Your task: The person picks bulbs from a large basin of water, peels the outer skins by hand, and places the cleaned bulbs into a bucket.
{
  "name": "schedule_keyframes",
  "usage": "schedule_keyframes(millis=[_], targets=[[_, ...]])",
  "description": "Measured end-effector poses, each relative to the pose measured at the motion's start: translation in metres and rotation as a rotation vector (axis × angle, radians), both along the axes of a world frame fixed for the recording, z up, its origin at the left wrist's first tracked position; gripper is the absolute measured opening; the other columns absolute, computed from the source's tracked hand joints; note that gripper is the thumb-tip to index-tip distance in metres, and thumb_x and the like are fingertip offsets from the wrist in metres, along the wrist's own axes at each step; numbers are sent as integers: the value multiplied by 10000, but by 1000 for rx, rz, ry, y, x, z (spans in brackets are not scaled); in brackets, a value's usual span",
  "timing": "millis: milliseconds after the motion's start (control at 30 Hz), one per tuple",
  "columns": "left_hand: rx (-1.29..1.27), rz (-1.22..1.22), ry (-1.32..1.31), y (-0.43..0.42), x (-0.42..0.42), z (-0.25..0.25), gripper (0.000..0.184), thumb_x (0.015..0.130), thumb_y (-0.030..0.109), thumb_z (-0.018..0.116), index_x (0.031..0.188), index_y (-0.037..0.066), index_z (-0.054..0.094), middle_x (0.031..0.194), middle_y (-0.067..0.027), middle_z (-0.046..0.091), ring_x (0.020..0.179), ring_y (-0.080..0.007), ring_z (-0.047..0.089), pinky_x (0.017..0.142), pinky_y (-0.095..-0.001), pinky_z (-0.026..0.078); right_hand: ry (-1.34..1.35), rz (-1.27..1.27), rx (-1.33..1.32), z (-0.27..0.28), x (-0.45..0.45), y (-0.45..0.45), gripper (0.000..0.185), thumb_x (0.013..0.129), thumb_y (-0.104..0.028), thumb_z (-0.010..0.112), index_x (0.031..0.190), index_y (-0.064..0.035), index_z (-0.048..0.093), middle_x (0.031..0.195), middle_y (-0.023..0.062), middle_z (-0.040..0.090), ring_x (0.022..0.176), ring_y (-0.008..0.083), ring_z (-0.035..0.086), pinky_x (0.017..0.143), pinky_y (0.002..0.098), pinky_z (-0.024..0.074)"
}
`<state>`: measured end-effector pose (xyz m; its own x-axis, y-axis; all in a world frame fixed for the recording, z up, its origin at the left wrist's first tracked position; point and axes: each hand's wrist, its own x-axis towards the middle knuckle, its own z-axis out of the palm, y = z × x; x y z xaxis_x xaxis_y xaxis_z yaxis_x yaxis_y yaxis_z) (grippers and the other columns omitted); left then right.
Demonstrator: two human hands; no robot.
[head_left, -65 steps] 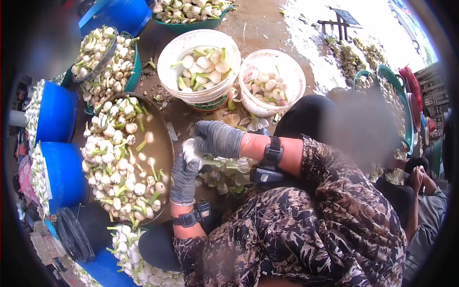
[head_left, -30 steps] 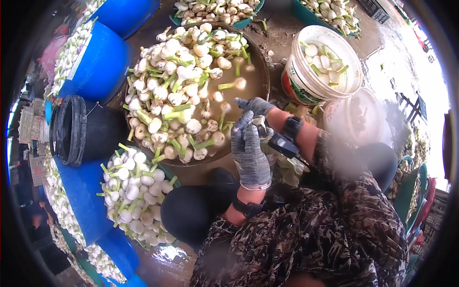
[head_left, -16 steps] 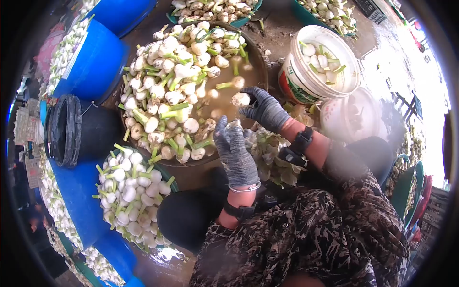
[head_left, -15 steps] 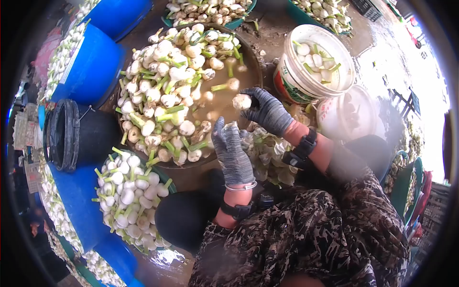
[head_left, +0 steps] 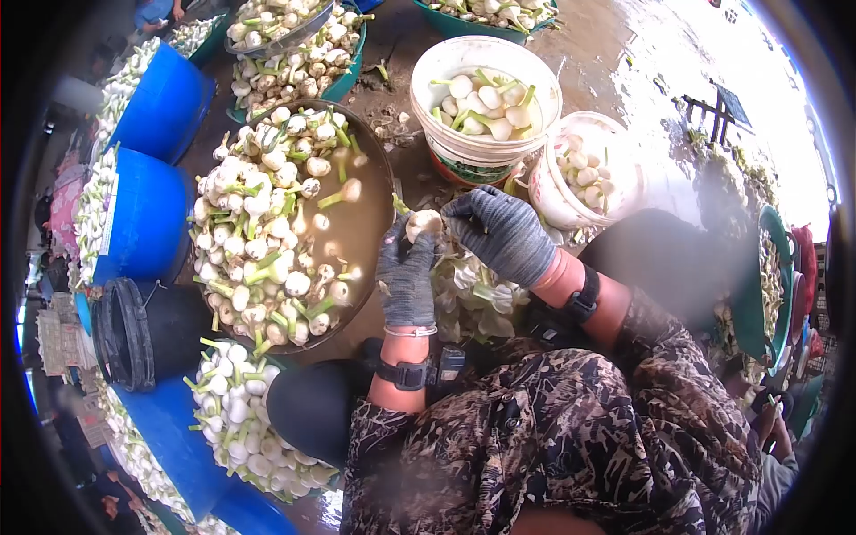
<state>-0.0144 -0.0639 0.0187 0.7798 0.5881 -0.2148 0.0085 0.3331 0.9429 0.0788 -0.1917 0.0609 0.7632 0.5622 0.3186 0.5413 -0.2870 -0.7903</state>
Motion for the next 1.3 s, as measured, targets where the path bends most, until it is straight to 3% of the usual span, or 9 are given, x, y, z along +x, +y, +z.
schedule_keyframes(millis=[267,467,667,733,800,867,1100,1200,1300], targets=[[257,-110,81,-7,-1,3,354,920,115,641,1249,11,560,1138,-74,617,1015,-135,578,896,-285,484,-277,12,-253,-2,3,0,107,778,-144,651,783,-69,575,739,141,595,729,351,615,627,448,495],[321,-196,30,1,-8,10,381,944,128,599,1307,33,531,1173,-92,595,1031,-155,574,918,-315,489,116,-98,-35,-28,26,1,125,820,-148,626,854,-30,609,774,188,653,725,393,630,650,429,506],[-328,-233,-315,14,-13,-7,517,944,252,611,1381,32,445,1226,-102,551,1021,-218,572,921,-405,510,-12,-320,-430,-37,53,-9,132,823,-187,659,887,-74,635,829,142,670,818,354,642,727,447,518],[-387,-271,-343,18,-14,-3,560,930,262,628,1399,32,427,1275,-86,525,1058,-200,556,941,-373,493,-332,-37,-75,7,29,-6,161,809,-192,664,947,-107,660,936,104,667,974,317,620,852,440,485],[12,-274,-227,16,-14,3,613,902,280,658,1411,35,419,1296,-62,508,1087,-169,533,940,-315,472,-443,204,-99,16,21,-5,212,783,-223,680,978,-139,675,1030,76,652,1072,283,581,964,454,418],[96,-312,-155,18,-13,6,653,884,305,673,1421,40,410,1282,-47,514,1105,-142,511,939,-273,450,-529,230,-114,15,14,-3,212,763,-252,693,948,-149,676,956,55,657,998,256,608,982,488,397],[134,-451,-85,11,-15,26,662,873,265,671,1427,27,397,1244,-66,537,1101,-132,512,942,-265,440,-427,250,-246,11,4,-3,138,761,-228,684,849,-122,670,793,85,632,801,292,616,922,450,447],[325,-571,-122,14,-11,28,624,887,210,613,1435,26,376,1276,-91,524,1139,-155,506,982,-294,422,-217,189,-206,7,0,-3,154,787,-223,675,826,-75,653,752,152,638,746,349,623,784,418,503],[535,-695,-121,21,-14,20,619,898,177,567,1452,29,334,1297,-110,516,1159,-175,504,1017,-320,406,290,242,-270,-10,2,-5,213,856,-140,667,1023,-11,638,864,157,685,812,284,677,730,351,519]])
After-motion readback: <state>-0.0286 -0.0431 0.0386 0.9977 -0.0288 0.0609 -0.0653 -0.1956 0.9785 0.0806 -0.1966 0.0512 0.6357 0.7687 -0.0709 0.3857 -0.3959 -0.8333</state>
